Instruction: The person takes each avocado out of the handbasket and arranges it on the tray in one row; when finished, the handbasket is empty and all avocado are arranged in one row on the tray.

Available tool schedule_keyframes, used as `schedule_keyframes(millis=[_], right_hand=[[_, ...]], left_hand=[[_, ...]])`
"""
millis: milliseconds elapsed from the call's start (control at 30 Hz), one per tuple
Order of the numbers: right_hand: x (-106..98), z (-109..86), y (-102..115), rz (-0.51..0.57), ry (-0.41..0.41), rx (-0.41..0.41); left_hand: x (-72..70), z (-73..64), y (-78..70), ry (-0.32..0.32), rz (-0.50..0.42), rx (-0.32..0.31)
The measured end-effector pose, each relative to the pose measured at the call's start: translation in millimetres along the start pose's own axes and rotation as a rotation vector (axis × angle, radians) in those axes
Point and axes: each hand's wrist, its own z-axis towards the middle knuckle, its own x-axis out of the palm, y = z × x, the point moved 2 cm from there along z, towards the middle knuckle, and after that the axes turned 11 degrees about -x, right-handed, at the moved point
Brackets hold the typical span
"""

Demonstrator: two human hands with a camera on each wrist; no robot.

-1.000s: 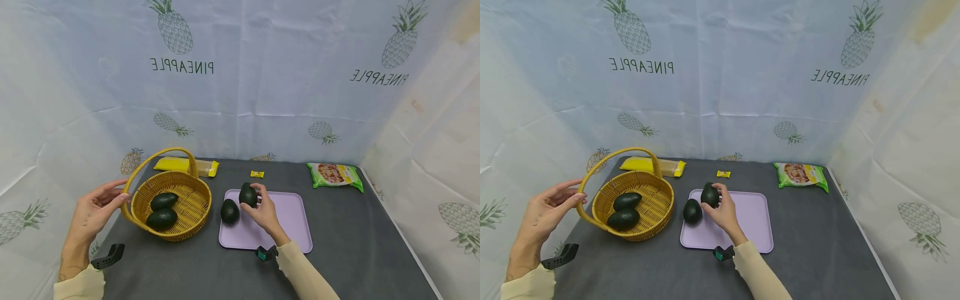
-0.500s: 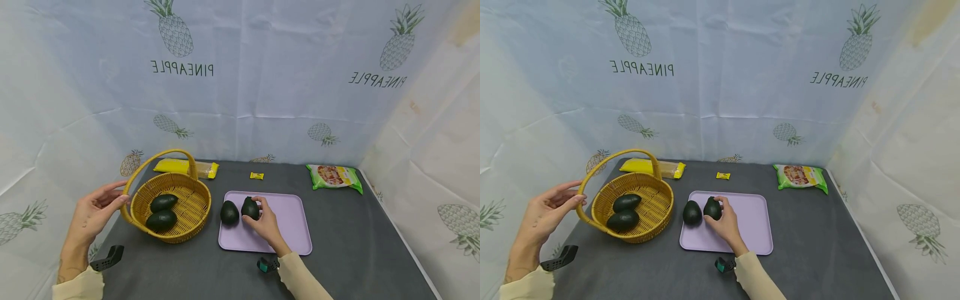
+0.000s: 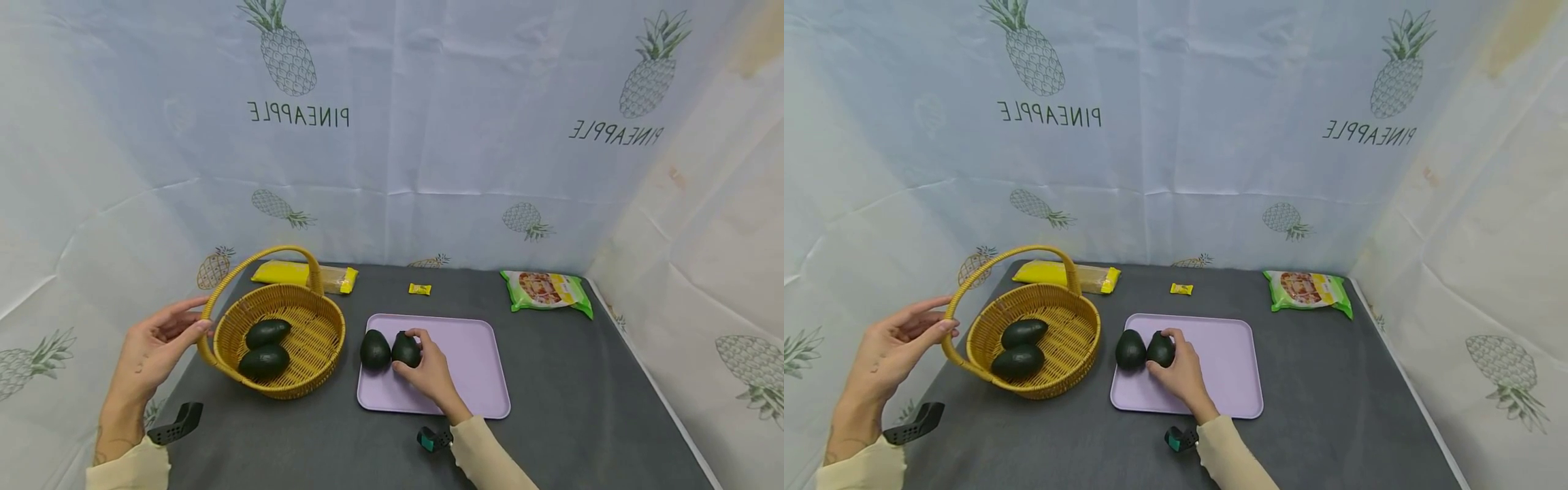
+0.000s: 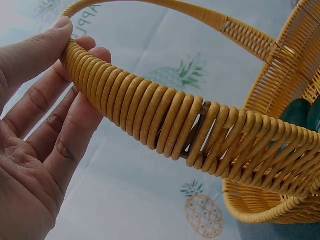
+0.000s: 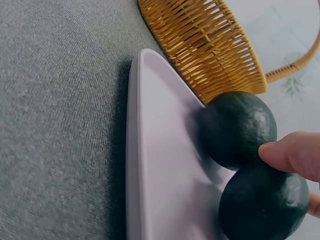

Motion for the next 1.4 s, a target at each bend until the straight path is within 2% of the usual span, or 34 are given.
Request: schedule_keyframes(millis=[233,467,933,1400], right_hand=[[-1,1.4,5,-0.053,0.028,-0.027],[-6,-1.1,8,-0.087,0.039,0.027],[-7,1.4,11,-0.118,0.049,0.062],[-10,1.5,12,-0.147,0.053,0.039]], left_hand=[[0.3,-0.8,1.4,0.001,0.003,-0.003],[0.9,-2.1,2.3,0.0,0.0,-0.008],[-0.9,-0.8,2.8,-0.003,-0.003,-0.013],[-0.5,0.7,0.8,0.004,0.0,-0.006]])
